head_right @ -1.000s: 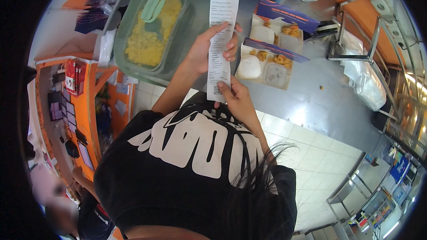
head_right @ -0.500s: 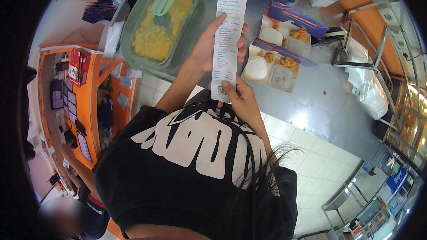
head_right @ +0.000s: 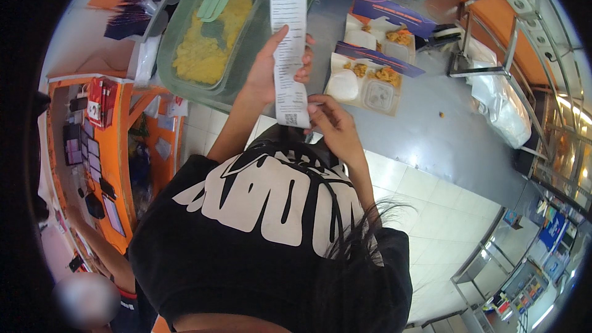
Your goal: The person assembles food orders at a counter, using a receipt to guide the process. They place items into containers, add rice and other components, and pack the completed orders into boxes and plastic bags.
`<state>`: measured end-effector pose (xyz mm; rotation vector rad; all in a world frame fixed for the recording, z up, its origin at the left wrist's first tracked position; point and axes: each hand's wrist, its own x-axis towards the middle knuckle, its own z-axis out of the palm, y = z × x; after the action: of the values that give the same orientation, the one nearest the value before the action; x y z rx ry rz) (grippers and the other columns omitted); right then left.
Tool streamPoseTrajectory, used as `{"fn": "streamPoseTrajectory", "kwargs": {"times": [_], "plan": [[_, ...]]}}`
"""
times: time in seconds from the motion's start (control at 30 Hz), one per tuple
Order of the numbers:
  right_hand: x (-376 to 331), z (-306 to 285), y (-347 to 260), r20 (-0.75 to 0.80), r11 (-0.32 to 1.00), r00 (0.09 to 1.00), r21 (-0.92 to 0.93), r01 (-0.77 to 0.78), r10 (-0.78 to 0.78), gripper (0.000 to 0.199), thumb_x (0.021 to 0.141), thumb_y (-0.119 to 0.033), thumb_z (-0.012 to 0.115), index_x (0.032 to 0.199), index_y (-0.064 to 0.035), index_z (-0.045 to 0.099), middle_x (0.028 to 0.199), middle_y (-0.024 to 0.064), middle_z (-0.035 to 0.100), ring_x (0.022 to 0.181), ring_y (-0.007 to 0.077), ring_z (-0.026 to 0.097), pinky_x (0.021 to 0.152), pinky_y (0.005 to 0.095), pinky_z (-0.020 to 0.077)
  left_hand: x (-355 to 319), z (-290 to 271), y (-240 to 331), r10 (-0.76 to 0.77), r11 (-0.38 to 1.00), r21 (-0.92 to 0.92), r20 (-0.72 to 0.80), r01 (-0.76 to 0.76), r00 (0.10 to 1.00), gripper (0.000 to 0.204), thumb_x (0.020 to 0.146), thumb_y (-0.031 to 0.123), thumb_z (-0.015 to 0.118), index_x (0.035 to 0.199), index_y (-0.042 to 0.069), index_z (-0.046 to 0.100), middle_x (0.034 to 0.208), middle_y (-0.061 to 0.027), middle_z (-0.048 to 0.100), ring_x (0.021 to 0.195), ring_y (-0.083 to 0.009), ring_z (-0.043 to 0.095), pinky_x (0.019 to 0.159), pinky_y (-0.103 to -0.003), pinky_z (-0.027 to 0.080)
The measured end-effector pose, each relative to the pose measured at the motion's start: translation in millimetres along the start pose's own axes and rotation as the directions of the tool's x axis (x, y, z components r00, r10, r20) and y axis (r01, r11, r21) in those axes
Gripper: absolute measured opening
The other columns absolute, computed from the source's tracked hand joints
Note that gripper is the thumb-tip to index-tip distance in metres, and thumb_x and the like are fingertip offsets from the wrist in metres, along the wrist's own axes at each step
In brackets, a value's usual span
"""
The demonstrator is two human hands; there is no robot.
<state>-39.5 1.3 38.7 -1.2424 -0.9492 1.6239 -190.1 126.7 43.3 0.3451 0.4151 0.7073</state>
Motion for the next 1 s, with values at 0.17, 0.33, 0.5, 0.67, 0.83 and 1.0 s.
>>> {"fn": "streamPoseTrajectory", "kwargs": {"times": [0.17, 0.33, 0.5, 0.67, 0.83, 1.0], "plan": [[-6.9, -38.3, 5.6, -0.159, 0.996, 0.986, -0.088, 0.036, -0.049, 0.025, 0.094, -0.017, 0.058, 0.115, -0.0028, 0.058, 0.089, 0.0096, 0.065, 0.073, 0.0129, 0.060, 0.072, 0.0246, 0.0459, -5.6, -13.8, 4.6, 0.051, 0.997, 0.052, -0.053, -0.048, 0.997, 0.044, 0.094, 0.045, 0.048, 0.107, 0.003, 0.053, 0.077, -0.0053, 0.052, 0.063, -0.0154, 0.048, 0.055, -0.026, 0.040], [-13.1, -52.8, 19.9, -0.215, 0.995, 0.974, -0.081, 0.051, -0.068, 0.022, 0.092, -0.009, 0.057, 0.114, -0.0030, 0.058, 0.091, 0.0092, 0.065, 0.073, 0.0129, 0.060, 0.073, 0.0248, 0.0455, -6.5, -18.4, 4.5, 0.047, 0.997, 0.056, -0.049, -0.045, 0.998, 0.040, 0.093, 0.041, 0.051, 0.106, 0.003, 0.054, 0.078, -0.0051, 0.054, 0.064, -0.0146, 0.049, 0.057, -0.026, 0.041], [-8.5, -52.3, 35.1, -0.326, 0.968, 0.943, -0.249, -0.020, -0.065, 0.028, 0.089, -0.008, 0.059, 0.117, -0.0068, 0.058, 0.093, 0.0081, 0.063, 0.072, 0.0123, 0.060, 0.067, 0.0238, 0.0444, -6.3, -13.6, 2.1, 0.032, 0.996, 0.084, -0.085, -0.025, 0.996, 0.032, 0.095, 0.033, 0.049, 0.106, 0.003, 0.051, 0.078, -0.0040, 0.049, 0.065, -0.0131, 0.046, 0.056, -0.024, 0.039], [0.8, -65.6, 48.0, -0.556, 0.927, 0.812, -0.372, -0.049, -0.180, 0.033, 0.084, -0.005, 0.064, 0.116, -0.0048, 0.057, 0.110, 0.0113, 0.059, 0.069, 0.0125, 0.061, 0.059, 0.0248, 0.0480, -7.8, -12.4, 1.7, 0.028, 0.989, 0.148, -0.120, -0.010, 0.992, 0.029, 0.093, 0.028, 0.053, 0.108, 0.004, 0.051, 0.080, -0.0043, 0.050, 0.066, -0.0132, 0.047, 0.057, -0.025, 0.040], [8.3, -90.1, 53.0, -0.668, 0.962, 0.732, -0.265, -0.065, -0.135, 0.045, 0.082, -0.007, 0.067, 0.126, -0.0067, 0.055, 0.126, 0.0168, 0.052, 0.066, 0.0114, 0.060, 0.057, 0.0240, 0.0494, -9.8, -21.0, -2.5, 0.049, 0.984, 0.180, -0.155, -0.020, 0.987, 0.026, 0.092, 0.024, 0.054, 0.109, 0.004, 0.052, 0.083, -0.0039, 0.052, 0.068, -0.0137, 0.050, 0.057, -0.025, 0.040], [10.7, -100.9, 57.7, -0.641, 0.902, 0.749, -0.406, -0.143, -0.170, 0.054, 0.079, -0.013, 0.073, 0.129, -0.0077, 0.054, 0.135, 0.0199, 0.046, 0.058, 0.0118, 0.059, 0.052, 0.0251, 0.0497, 3.5, -45.3, -34.8, 0.241, 0.808, 0.588, -0.290, -0.026, 0.926, 0.034, 0.086, 0.031, 0.065, 0.104, 0.004, 0.054, 0.089, -0.0040, 0.055, 0.075, -0.0135, 0.054, 0.062, -0.026, 0.043]]}}
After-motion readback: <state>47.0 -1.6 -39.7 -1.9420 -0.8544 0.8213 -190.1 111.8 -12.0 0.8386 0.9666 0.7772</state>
